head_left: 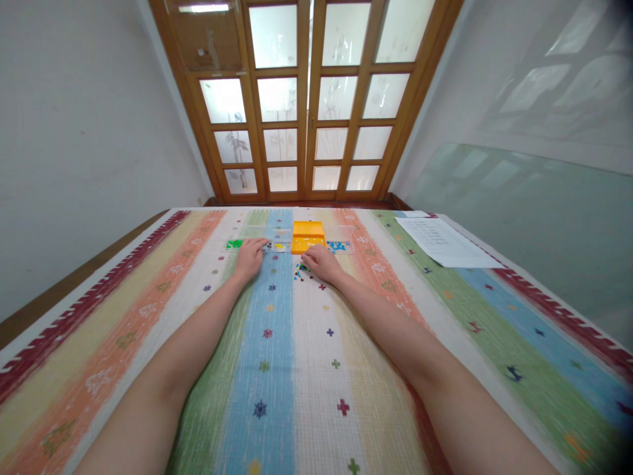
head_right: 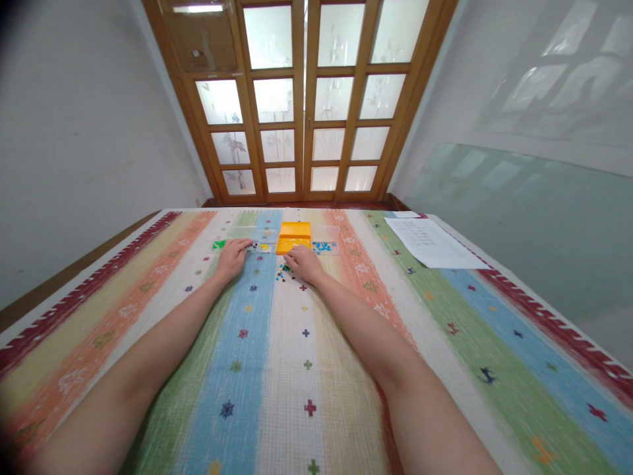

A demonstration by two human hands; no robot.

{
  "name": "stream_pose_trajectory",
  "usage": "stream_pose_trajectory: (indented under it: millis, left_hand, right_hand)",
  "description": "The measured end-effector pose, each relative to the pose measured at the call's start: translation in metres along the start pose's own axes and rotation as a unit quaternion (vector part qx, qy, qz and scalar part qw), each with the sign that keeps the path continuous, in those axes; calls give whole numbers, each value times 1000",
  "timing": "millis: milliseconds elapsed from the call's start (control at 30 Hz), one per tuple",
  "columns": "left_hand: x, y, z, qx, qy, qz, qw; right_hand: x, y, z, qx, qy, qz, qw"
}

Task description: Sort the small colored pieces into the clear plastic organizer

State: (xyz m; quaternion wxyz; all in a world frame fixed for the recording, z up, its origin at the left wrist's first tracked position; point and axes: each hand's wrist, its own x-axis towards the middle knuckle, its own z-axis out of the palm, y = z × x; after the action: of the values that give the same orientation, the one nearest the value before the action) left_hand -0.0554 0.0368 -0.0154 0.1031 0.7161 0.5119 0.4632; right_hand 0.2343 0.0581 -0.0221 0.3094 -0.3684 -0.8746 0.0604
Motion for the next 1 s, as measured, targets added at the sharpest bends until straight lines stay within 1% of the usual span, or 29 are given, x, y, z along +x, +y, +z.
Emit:
stream_pose_trajectory:
  millis: [67,133,200,300,367,500,733,867,1000]
  left_hand:
    - [1,-9,-1,-34,33,-38,998]
    - [2,-16,-1,-47,45,-64,996]
    - [2,-22,0,-13,28,-62,998]
    - [1,-27,1,74,-14,-23,997]
    - [1,-29,2,111,-26,-8,993]
    - [0,-29,3,144,-35,-7,989]
    - [-1,-21,4,155,-45,18,987]
    - [-2,-16,3,155,-47,21,987]
    - [-3,-14,3,154,-54,25,986]
  right_hand:
    - [0,0,0,1,-1,1,1000]
    - [0,0,-1,1,-2,2,1000]
    - [0,0,-1,0,-4,2,1000]
    - [0,-1,-2,3,-7,4,1000]
    - [0,-1,-2,12,-6,3,1000]
    - [1,-5,-4,48,-14,-29,998]
    - [2,-23,-15,91,-91,-86,988]
    - [2,-32,-19,74,-145,-122,979]
    - [2,-36,-19,35,-154,-147,977]
